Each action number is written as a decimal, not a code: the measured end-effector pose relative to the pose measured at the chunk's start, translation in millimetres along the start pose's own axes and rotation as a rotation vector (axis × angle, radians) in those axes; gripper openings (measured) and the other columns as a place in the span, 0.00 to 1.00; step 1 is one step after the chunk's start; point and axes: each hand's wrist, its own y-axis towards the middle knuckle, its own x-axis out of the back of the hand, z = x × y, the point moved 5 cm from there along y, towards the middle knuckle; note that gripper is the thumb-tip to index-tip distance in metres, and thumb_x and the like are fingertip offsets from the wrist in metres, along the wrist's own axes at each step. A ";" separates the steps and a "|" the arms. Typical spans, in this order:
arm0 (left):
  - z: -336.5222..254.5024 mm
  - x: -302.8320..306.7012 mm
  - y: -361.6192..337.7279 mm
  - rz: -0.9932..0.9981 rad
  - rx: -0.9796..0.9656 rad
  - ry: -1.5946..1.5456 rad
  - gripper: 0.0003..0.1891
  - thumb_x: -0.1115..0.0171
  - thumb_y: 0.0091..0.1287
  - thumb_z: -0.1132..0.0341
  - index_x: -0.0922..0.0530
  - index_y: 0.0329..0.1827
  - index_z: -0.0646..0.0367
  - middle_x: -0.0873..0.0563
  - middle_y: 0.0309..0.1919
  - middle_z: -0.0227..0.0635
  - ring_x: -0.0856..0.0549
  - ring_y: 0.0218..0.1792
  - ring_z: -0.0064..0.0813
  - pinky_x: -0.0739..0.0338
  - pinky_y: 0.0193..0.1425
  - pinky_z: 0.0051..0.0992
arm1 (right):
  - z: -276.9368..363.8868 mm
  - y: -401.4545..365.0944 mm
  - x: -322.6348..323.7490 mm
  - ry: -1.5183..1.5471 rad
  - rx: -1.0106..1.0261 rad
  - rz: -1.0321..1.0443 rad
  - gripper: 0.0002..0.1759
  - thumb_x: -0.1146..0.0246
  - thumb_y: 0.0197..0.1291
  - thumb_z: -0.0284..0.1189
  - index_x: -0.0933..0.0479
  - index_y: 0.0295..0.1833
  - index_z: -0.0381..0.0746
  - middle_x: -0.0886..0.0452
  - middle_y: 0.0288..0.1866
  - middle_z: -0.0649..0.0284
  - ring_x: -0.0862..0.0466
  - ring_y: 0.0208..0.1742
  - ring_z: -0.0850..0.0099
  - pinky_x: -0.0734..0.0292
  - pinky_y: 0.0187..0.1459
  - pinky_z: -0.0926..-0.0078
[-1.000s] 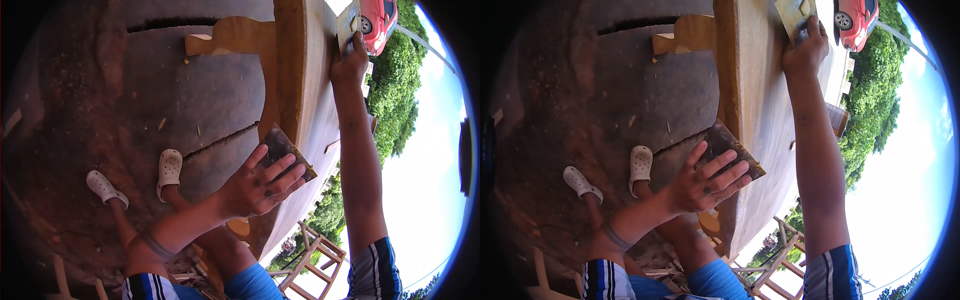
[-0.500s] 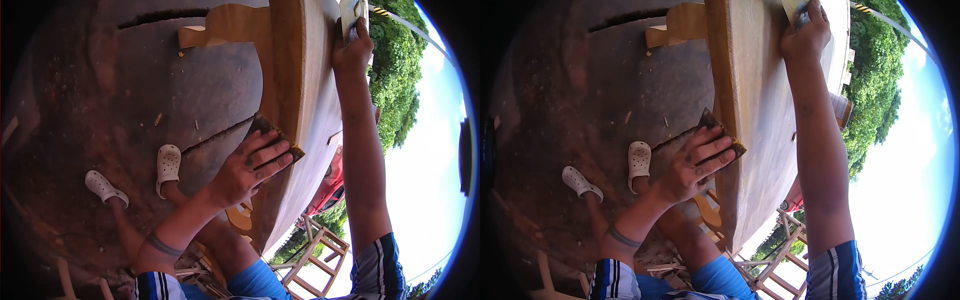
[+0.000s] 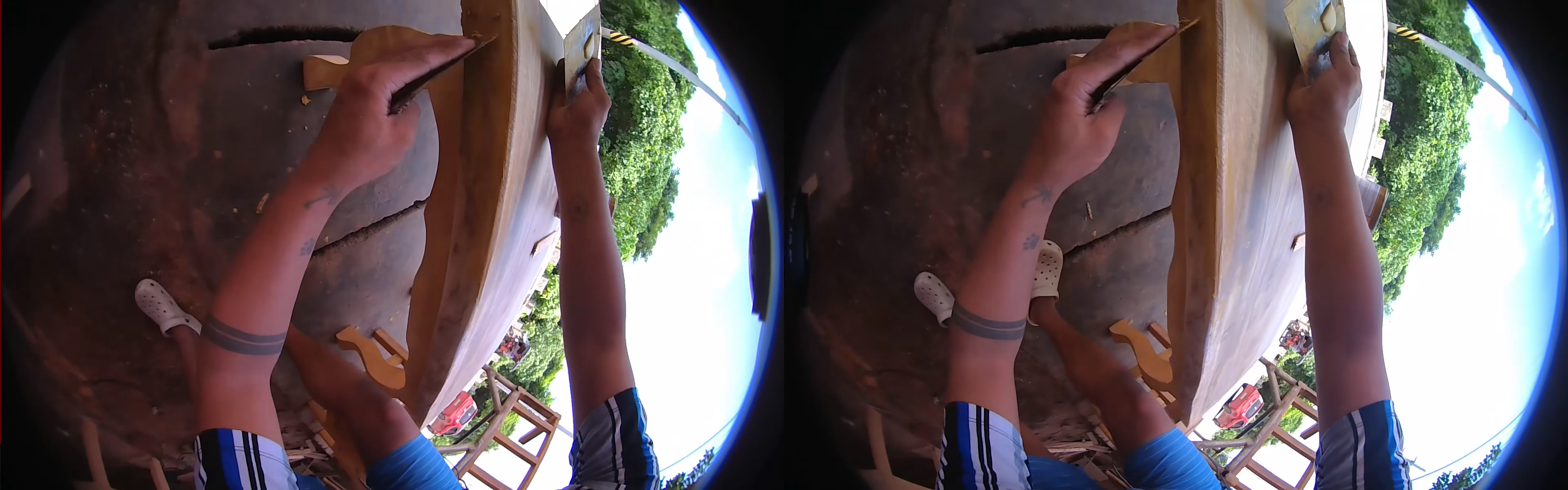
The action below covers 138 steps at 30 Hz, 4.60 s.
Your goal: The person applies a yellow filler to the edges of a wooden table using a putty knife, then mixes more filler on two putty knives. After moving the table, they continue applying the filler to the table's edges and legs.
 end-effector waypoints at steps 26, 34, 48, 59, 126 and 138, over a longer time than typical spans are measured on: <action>-28.7 -45.4 -77.7 -0.067 0.184 -0.102 0.39 0.49 0.46 0.90 0.28 0.66 0.55 0.26 0.64 0.42 0.27 0.66 0.42 0.33 0.70 0.36 | 0.1 9.0 6.8 -0.260 0.116 0.144 0.22 0.49 0.72 0.35 0.33 0.64 0.31 0.30 0.62 0.55 0.26 0.59 0.65 0.22 0.60 0.72; -57.3 -95.8 -197.2 0.194 0.153 -0.032 0.44 0.32 0.39 0.83 0.28 0.67 0.47 0.29 0.67 0.33 0.32 0.69 0.42 0.36 0.73 0.44 | 0.0 8.7 11.6 -0.190 0.074 0.115 0.22 0.50 0.72 0.33 0.33 0.63 0.29 0.28 0.60 0.54 0.24 0.57 0.66 0.23 0.61 0.74; -33.2 -31.3 -90.0 0.388 -0.021 0.078 0.29 0.36 0.49 0.82 0.20 0.56 0.48 0.19 0.57 0.30 0.22 0.60 0.38 0.26 0.65 0.39 | 1.6 0.8 -0.2 0.002 -0.013 0.025 0.19 0.49 0.72 0.33 0.30 0.60 0.29 0.26 0.57 0.53 0.23 0.54 0.66 0.21 0.59 0.69; -11.4 -23.3 -88.1 0.045 -0.081 0.163 0.37 0.38 0.43 0.88 0.24 0.61 0.53 0.22 0.59 0.35 0.24 0.62 0.42 0.27 0.66 0.43 | 8.9 11.0 12.7 -0.506 0.341 0.255 0.20 0.46 0.70 0.25 0.34 0.63 0.25 0.25 0.57 0.53 0.24 0.52 0.72 0.24 0.58 0.79; -19.1 34.5 70.6 0.151 0.071 0.318 0.25 0.54 0.56 0.87 0.21 0.56 0.64 0.17 0.51 0.47 0.17 0.52 0.34 0.25 0.57 0.24 | -1.0 -1.4 0.7 0.041 -0.020 0.012 0.19 0.49 0.72 0.32 0.31 0.63 0.35 0.28 0.61 0.58 0.26 0.60 0.68 0.25 0.62 0.71; -72.4 -26.1 -94.9 0.474 0.219 0.046 0.31 0.45 0.46 0.90 0.20 0.55 0.58 0.18 0.54 0.43 0.19 0.57 0.43 0.25 0.63 0.34 | -1.6 1.1 0.4 0.132 0.022 0.000 0.14 0.40 0.66 0.30 0.28 0.53 0.34 0.21 0.45 0.62 0.19 0.42 0.73 0.22 0.39 0.80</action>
